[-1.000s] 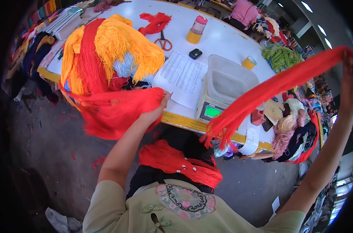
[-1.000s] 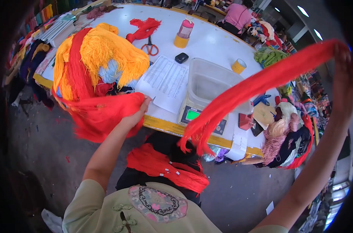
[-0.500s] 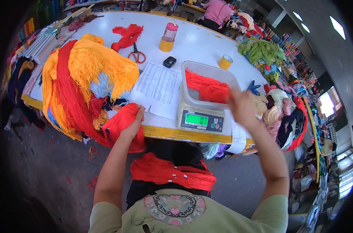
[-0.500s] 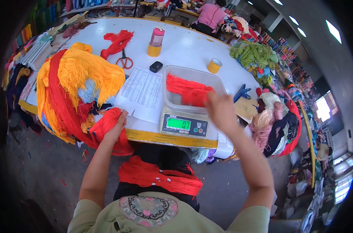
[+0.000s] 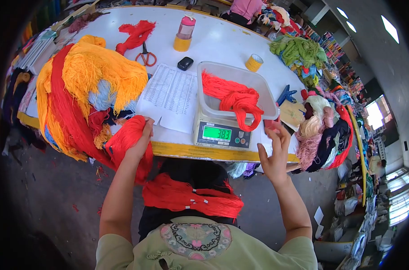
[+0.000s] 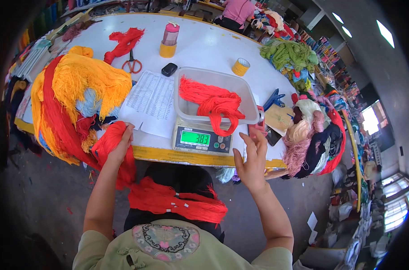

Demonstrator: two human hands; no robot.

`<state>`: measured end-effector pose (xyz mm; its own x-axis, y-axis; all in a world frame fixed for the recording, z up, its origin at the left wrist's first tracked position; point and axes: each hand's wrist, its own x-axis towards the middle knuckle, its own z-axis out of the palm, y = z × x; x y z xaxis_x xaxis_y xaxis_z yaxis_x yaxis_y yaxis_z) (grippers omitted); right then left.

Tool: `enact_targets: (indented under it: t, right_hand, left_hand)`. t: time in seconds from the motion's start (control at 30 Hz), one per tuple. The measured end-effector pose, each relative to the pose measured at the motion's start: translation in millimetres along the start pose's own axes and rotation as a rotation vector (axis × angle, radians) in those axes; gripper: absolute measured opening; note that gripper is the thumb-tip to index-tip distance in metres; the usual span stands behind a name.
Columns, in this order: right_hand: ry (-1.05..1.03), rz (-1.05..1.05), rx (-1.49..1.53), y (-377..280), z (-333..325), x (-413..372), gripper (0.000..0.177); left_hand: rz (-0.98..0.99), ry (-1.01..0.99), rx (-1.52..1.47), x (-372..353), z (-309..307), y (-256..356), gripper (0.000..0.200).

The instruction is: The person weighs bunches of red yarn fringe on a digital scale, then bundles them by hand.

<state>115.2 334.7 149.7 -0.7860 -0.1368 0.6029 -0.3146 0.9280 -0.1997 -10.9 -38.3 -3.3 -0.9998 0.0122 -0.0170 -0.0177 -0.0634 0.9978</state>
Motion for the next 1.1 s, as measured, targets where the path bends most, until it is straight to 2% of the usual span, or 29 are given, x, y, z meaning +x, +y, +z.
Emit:
enact_targets:
  t: [0.03,0.13,0.27,0.37,0.43,0.5,0.53,0.57,0.6,0.67,0.7,0.73,0.77,0.83,0.93,1.03,1.1]
  right_hand:
    - [-0.016,0.043,0.056,1.4,4.5,2.1,0.055]
    - [-0.059,-0.039,-0.042,-2.8,15.8,17.7,0.056]
    - [-0.081,-0.051,-0.267,-15.2,32.1,30.6,0.053]
    - [0.000,-0.067,-0.285,-15.6,47.4,22.7,0.038]
    - [0.036,-0.070,-0.288,-34.9,44.7,12.1,0.025]
    - [-0.191,-0.028,-0.049,-55.2,46.4,-12.6,0.020]
    - [-0.304,-0.009,0.077,-61.2,46.1,-22.8,0.018]
    - [-0.313,0.162,0.312,-67.3,42.6,-27.3,0.016]
    - [-0.326,0.326,0.555,-77.0,37.2,-29.8,0.014]
    - [-0.370,0.634,1.041,-89.4,29.5,-29.2,0.013]
    - [-0.359,0.651,1.192,-98.5,23.6,-25.3,0.013]
    - [-0.343,0.602,1.247,-102.0,23.5,-24.9,0.013]
    - [-0.328,0.553,1.303,-105.3,23.5,-24.3,0.014]
    - [-0.289,0.331,1.210,-103.1,28.0,-27.8,0.015]
    - [-0.291,0.573,1.482,-108.0,18.0,-24.9,0.015]
    - [-0.228,0.527,1.461,-105.9,23.5,-29.5,0.014]
    - [-0.253,0.403,1.181,-102.4,25.5,-33.6,0.013]
  left_hand:
    - [0.012,0.005,0.018,0.2,-1.2,-3.2,0.018]
    - [0.045,0.023,0.068,-2.5,-1.4,-2.3,0.019]
    - [0.137,0.044,0.102,-1.1,-2.3,-12.3,0.020]
    - [0.100,0.021,0.043,-5.3,-4.4,-4.4,0.021]
    - [-0.026,-0.056,-0.143,-24.0,1.9,28.2,0.024]
    - [-0.122,-0.183,-0.368,-55.4,19.3,50.3,0.031]
    - [-0.145,-0.322,-0.348,-73.3,27.4,57.5,0.037]
    - [-0.099,-0.495,-0.411,-93.4,39.8,71.1,0.041]
    - [-0.129,-0.509,-0.363,-110.1,53.7,74.7,0.045]
    - [0.028,-0.583,-0.432,-132.3,86.6,100.9,0.057]
    - [0.012,-0.612,-0.543,-137.0,99.1,101.3,0.058]
    - [0.000,-0.645,-0.654,-139.6,106.7,100.8,0.058]
    - [-0.028,-0.636,-0.617,-141.8,109.2,100.1,0.058]
    - [-0.082,-0.630,-0.552,-143.3,113.0,98.6,0.059]
    - [-0.173,-0.695,-0.660,-138.2,113.4,98.3,0.060]
    - [-0.130,-0.696,-0.650,-141.1,116.4,105.8,0.063]
    - [-0.059,-0.696,-0.479,-139.3,120.2,100.0,0.061]
